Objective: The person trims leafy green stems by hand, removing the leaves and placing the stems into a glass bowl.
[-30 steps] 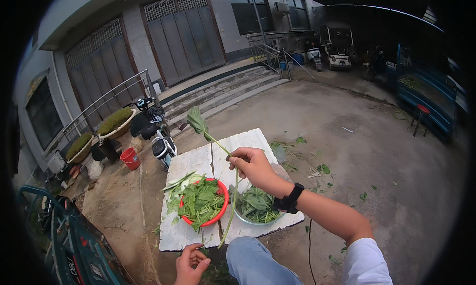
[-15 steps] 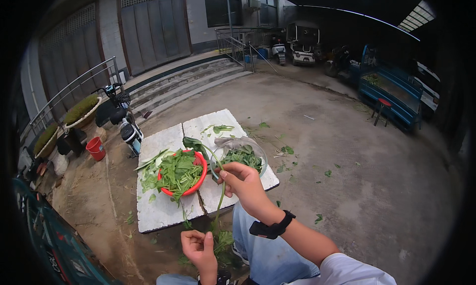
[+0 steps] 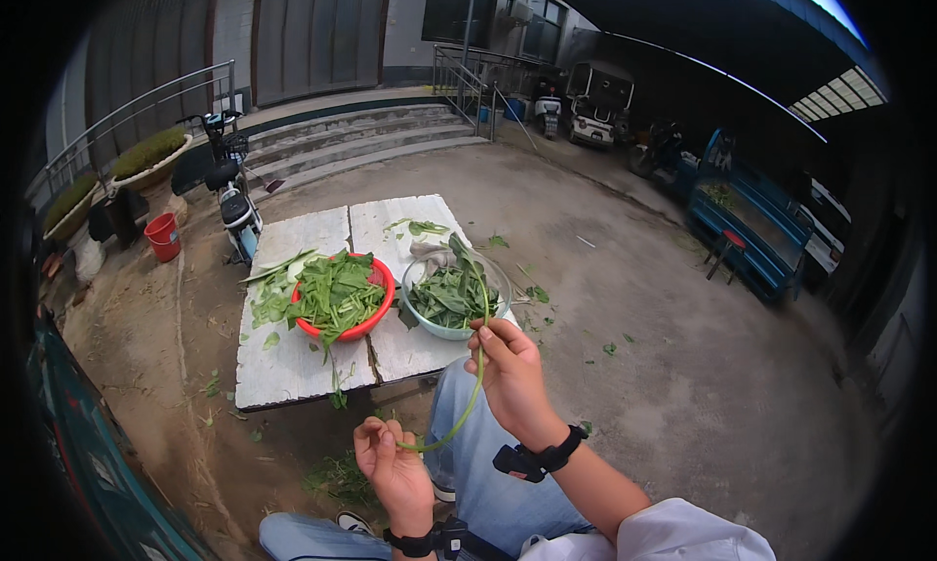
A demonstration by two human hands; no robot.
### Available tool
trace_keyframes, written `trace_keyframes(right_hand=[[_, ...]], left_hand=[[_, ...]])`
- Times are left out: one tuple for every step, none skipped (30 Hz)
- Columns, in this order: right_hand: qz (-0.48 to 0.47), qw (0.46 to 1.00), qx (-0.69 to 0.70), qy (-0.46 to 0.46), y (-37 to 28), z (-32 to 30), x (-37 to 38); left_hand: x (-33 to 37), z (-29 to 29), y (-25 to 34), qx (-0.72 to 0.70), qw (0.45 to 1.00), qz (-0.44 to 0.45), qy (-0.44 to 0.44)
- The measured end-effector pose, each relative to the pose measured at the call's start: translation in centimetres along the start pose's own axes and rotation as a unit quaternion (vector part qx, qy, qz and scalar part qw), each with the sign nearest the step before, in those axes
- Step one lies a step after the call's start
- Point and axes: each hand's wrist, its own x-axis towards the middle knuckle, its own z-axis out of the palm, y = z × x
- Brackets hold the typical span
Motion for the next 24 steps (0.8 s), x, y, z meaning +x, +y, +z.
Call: trace_keyframes(right_hand=[[-0.026,0.999,-0.041,0.020,-2.1,-1.1,-0.7],[-0.020,0.999,-0.033,0.012,-0.8,-0.7,-0.5],[-0.014,0.999,-0.045,0.014,0.2,-0.5,-0.6],[-0.010,0.998,-0.059,0.017,1.0,-0.6,-0.9],[-0.008,0.997,-0.074,0.021,1.4,-0.8,-1.0],[-0.017,0.997,-0.082,0.004,1.6,-0.8,-0.8],[-0.024,0.995,-0.092,-0.005,1.7,-0.6,-1.0],[-0.037,0.993,-0.110,-0.012,1.0,-0.7,-1.2],[-0.046,0.991,-0.124,-0.005,0.8,-0.4,-1.4],[-0.051,0.990,-0.131,-0.013,0.8,-0.7,-1.6],[-0.062,0.988,-0.144,-0.019,0.3,-1.1,-1.8],[-0.072,0.985,-0.156,-0.025,-0.1,-1.5,-1.9],[-0.064,0.982,-0.176,-0.028,-0.7,-1.8,-2.1],[-0.052,0.980,-0.191,-0.034,-1.0,-1.9,-2.2],[-0.040,0.977,-0.205,-0.041,-1.3,-1.9,-2.4],[-0.035,0.968,-0.245,-0.052,-1.7,-1.9,-2.5],[-0.029,0.956,-0.284,-0.063,-2.2,-1.9,-2.6],[-0.023,0.943,-0.323,-0.075,-2.5,-1.8,-2.9],[-0.044,0.935,-0.347,-0.063,-2.7,-1.7,-3.4],[-0.080,0.916,-0.384,-0.084,-2.9,-1.5,-3.8],[-0.116,0.895,-0.419,-0.104,-3.1,-1.4,-4.3],[-0.152,0.870,-0.452,-0.123,-3.3,-1.2,-4.7],[-0.188,0.849,-0.472,-0.145,-4.2,-0.4,-5.4],[-0.219,0.822,-0.490,-0.188,-4.5,0.4,-6.0]], left_hand=[[0.1,1.0,-1.4,-0.059,0.998,-0.027,-0.015],[1.0,0.7,-0.1,-0.071,0.997,-0.008,-0.024],[1.4,0.9,1.2,-0.086,0.995,-0.001,-0.039],[1.4,0.8,1.9,-0.082,0.996,0.008,-0.040],[1.3,0.8,2.4,-0.079,0.996,0.014,-0.041],[1.3,0.7,2.8,-0.076,0.996,0.019,-0.043],[1.4,0.3,3.4,-0.049,0.997,0.025,-0.046],[1.4,0.2,3.3,-0.030,0.998,0.025,-0.052],[1.4,0.2,3.3,-0.010,0.998,0.026,-0.058],[1.2,0.3,3.4,0.014,0.998,0.028,-0.061],[1.0,0.9,3.3,0.032,0.997,0.027,-0.068],[0.8,1.3,3.3,0.051,0.996,0.027,-0.074],[0.5,1.5,3.2,0.068,0.995,0.024,-0.074],[0.2,1.4,3.2,0.097,0.992,0.056,-0.064],[-0.1,1.3,3.2,0.126,0.987,0.089,-0.053],[-0.4,1.3,3.2,0.155,0.979,0.121,-0.043],[-0.5,1.3,3.2,0.170,0.972,0.157,-0.043],[-0.7,1.5,3.2,0.196,0.963,0.182,-0.039],[-0.8,1.6,3.1,0.221,0.953,0.206,-0.034],[-0.9,1.7,3.2,0.249,0.939,0.234,-0.030],[-1.0,1.5,3.2,0.268,0.928,0.258,-0.035],[-1.0,1.3,3.3,0.291,0.913,0.283,-0.048],[-0.9,1.6,3.1,0.304,0.901,0.302,-0.064],[-0.9,1.5,3.2,0.324,0.885,0.324,-0.081]])
